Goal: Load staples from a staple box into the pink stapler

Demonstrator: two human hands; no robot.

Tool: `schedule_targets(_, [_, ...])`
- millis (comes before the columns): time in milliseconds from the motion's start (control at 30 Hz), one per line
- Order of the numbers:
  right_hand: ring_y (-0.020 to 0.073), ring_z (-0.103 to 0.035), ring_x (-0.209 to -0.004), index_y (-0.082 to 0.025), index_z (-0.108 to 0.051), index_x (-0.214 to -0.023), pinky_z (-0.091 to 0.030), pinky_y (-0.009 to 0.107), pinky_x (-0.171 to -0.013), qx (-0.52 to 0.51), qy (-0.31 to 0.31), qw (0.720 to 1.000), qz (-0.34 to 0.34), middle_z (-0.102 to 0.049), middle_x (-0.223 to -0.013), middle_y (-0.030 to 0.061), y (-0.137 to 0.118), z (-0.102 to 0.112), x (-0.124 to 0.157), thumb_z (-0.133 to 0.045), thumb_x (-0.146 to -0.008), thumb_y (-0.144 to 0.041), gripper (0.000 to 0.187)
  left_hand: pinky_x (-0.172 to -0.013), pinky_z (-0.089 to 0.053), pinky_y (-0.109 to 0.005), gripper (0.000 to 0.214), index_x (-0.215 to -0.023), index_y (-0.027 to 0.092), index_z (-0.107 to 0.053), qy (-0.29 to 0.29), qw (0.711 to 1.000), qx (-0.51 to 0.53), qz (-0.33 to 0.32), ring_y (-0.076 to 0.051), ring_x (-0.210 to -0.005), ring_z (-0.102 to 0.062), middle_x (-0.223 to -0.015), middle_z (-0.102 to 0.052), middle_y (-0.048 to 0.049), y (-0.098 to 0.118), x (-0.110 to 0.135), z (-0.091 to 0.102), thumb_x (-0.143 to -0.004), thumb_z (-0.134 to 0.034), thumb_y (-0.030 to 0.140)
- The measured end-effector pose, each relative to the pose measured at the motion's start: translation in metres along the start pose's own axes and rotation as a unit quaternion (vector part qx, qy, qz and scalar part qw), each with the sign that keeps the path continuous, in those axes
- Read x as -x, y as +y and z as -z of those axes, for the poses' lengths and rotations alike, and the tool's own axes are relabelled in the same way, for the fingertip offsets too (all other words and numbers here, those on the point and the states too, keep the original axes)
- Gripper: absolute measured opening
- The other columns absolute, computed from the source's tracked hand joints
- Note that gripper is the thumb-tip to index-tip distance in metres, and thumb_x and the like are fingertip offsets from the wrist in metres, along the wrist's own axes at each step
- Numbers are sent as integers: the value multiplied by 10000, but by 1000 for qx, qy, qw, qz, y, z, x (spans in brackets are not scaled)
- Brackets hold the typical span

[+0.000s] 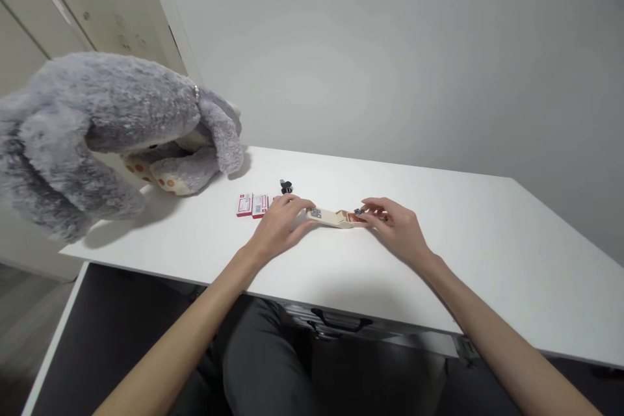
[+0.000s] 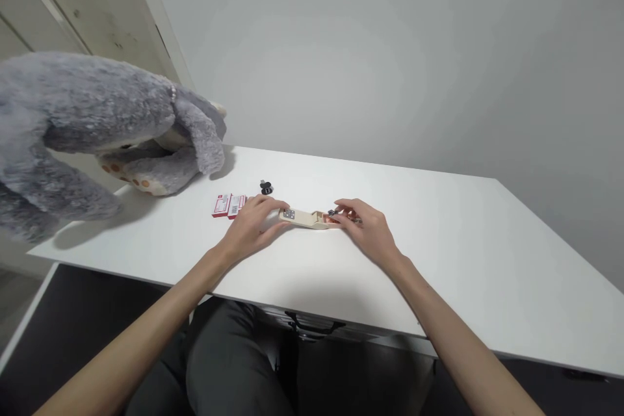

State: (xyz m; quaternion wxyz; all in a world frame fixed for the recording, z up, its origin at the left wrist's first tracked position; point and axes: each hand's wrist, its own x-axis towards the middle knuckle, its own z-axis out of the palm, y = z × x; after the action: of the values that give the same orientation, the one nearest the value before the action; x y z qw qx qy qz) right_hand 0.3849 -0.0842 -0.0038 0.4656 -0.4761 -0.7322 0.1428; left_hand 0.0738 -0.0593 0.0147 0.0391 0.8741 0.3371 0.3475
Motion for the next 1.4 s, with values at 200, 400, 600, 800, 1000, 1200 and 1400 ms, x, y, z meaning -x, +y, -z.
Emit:
schedule_targets(200, [270,-772,-947,-272,-779,-1095,-652,466,-867,-12,15,1000,-7,-818,-1095,74,3,-4,2,-724,-993,-473,232,-977,-513,-470,262,-1242,250,-630,-2,1000,-2,3,-266,-1118,-629,-1159,-734,-68,0,0,0,-1050,-659,427])
schedule_targets(400, [306,-739,-1014,-281,-761,-1167,-650,492,-848,9,-26,1000,-5,-787,-1121,100,7,1,-2,-788,-937,-517,330,-980,-512,-469,274,-1244,240,-633,-5,1000,0,12,-269,-1127,-630,-1172,-736,-74,-1,0,0,-1053,-651,435])
schedule_targets(600, [340,-693,-1064,-270,-764,-1086,-566,511,-904,87,-126,988,-9,-769,-1126,110,23,16,-11,-775,-923,-573,344,-985,-504,-468,262,-1252,237,-644,-5,1000,-9,4,-267,-1130,-630,-1203,-750,-71,-4,1,-3,-1070,-623,423])
schedule_targets(800, [298,-714,-953,-249,-775,-1029,-554,420,-801,-25,-135,980,-144,-775,-1068,89,30,21,-10,-875,-791,-610,445,-973,-498,-456,242,-1232,238,-673,-12,1000,-11,-12,-266,-1134,-623,-1188,-762,-61,-6,2,-3,-1068,-624,409])
schedule_targets(1000, [301,-735,-1009,-248,-688,-1250,-597,431,-817,-157,-35,963,-217,-776,-1130,98,23,25,-11,-929,-745,-499,614,-945,-492,-445,219,-1173,212,-707,-56,998,-9,-22,-272,-1091,-616,-1100,-764,-64,-7,4,-4,-1048,-647,381])
schedule_targets(1200, [284,-708,-1000,-200,-729,-1045,-616,462,-839,-208,3,957,-203,-728,-1147,116,16,14,-11,-921,-760,-459,431,-935,-498,-440,198,-1127,194,-718,-77,997,0,-23,-279,-1088,-633,-1102,-753,-90,-6,6,-4,-1036,-657,358])
schedule_targets(1400, [294,-676,-1134,-228,-720,-806,-602,465,-960,-268,54,950,-152,-648,-1050,59,12,4,-12,-901,-799,-431,273,-916,-505,-416,206,-1153,185,-718,-75,996,-4,-52,-268,-1065,-627,-1082,-746,-83,-6,6,-5,-1027,-685,344])
